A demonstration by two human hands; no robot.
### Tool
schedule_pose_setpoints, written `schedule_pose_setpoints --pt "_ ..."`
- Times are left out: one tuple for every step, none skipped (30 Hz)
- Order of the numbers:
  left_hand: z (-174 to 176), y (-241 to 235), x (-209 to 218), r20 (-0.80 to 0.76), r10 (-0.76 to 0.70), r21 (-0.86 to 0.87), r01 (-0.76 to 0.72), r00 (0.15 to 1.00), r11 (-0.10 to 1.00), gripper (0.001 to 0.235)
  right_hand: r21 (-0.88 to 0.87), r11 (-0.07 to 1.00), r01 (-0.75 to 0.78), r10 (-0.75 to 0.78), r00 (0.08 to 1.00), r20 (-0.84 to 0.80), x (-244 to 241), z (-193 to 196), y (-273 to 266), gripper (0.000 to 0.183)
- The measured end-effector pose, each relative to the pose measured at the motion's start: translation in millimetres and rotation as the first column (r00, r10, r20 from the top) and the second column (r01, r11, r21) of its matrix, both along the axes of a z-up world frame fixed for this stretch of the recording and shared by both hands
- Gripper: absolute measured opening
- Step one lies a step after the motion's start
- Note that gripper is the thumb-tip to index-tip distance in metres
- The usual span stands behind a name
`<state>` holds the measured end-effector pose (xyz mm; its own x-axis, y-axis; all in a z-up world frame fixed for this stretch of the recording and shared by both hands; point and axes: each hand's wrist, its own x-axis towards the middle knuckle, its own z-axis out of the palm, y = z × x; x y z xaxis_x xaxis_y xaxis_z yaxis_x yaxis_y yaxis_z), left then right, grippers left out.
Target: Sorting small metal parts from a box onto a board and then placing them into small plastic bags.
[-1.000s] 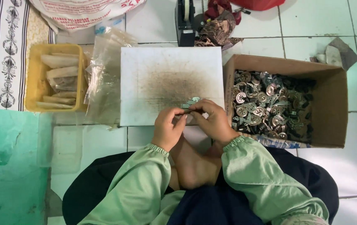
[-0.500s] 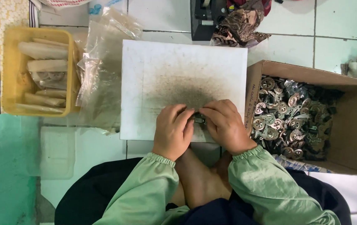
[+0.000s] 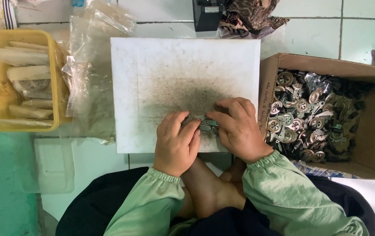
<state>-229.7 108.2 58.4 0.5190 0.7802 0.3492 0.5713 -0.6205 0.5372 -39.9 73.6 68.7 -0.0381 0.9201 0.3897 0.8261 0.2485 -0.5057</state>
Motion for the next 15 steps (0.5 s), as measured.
schedule_pose_setpoints --pt "-1.6 -0.6 -0.6 -0.001 -0.003 -0.004 0.003 1.0 1.0 0.018 -0.004 1.0 0.003 -0.003 1.0 -0.001 0.0 -1.3 -0.5 0.034" --pt "-2.9 -1.4 -1.1 -0.004 -0.005 0.003 0.005 1.0 1.0 0.019 -0.003 1.0 0.007 -0.007 1.0 -0.02 0.2 -2.3 -1.4 0.035" --pt "-4.0 -1.1 -1.0 -0.006 -0.009 0.011 0.009 1.0 1.0 0.02 0.0 1.0 0.013 -0.013 0.999 -0.038 0.8 -2.8 -1.4 0.037" --pt "-2.6 -0.6 -2.0 -0.006 -0.014 0.01 0.014 1.0 1.0 0.02 -0.001 1.0 0.019 -0.019 0.999 -0.038 0.0 -2.6 0.7 0.037" --pt "-1.5 -0.1 -1.4 -0.021 -0.01 0.0 0.01 1.0 1.0 0.02 0.01 1.0 0.016 -0.016 0.998 -0.057 0.5 -1.7 1.9 0.037" --pt "0.1 -0.5 0.1 -0.036 -0.005 -0.009 0.005 0.999 1.0 0.021 0.022 1.0 0.014 -0.012 0.997 -0.076 2.0 -0.2 2.0 0.037" --pt "-1.9 -1.4 0.3 -0.027 -0.025 -0.009 0.025 0.999 1.0 0.021 0.022 0.999 0.034 -0.032 0.997 -0.067 1.5 -2.3 1.5 0.037" --pt "-2.9 -3.1 1.4 -0.03 -0.018 0.004 0.019 0.999 1.0 0.021 0.037 0.999 0.035 -0.032 0.996 -0.079 2.0 -3.5 0.1 0.035" --pt "-2.8 -2.6 2.7 -0.034 -0.013 0.02 0.013 0.999 1.0 0.021 0.055 0.998 0.038 -0.033 0.995 -0.092 2.7 -3.9 0.6 0.034" --pt "-4.9 -3.3 3.9 -0.026 -0.034 0.023 0.035 0.999 0.999 0.021 0.059 0.997 0.059 -0.054 0.995 -0.084 3.6 -6.0 -0.5 0.034" --pt "-6.4 -3.4 3.8 -0.009 -0.023 0.042 0.024 1.0 0.999 0.022 0.102 0.993 0.067 -0.056 0.992 -0.109 3.3 -8.1 -0.9 0.031" --pt "-7.1 -4.5 3.7 0.008 -0.013 0.061 0.012 1.0 0.998 0.024 0.146 0.986 0.075 -0.056 0.99 -0.133 3.2 -9.4 -2.3 0.029" --pt "-7.8 -6.5 2.9 0.011 -0.032 0.071 0.031 0.999 0.997 0.024 0.156 0.983 0.094 -0.074 0.989 -0.13 3.0 -11.2 -3.9 0.029" --pt "-7.7 -9.2 2.6 0.022 -0.023 0.103 0.021 0.999 0.994 0.024 0.199 0.974 0.106 -0.077 0.986 -0.148 3.3 -12.3 -6.2 0.029" --pt "-7.4 -9.6 3.4 0.036 -0.019 0.14 0.014 0.999 0.99 0.023 0.247 0.961 0.121 -0.082 0.983 -0.163 4.8 -12.8 -7.1 0.029"
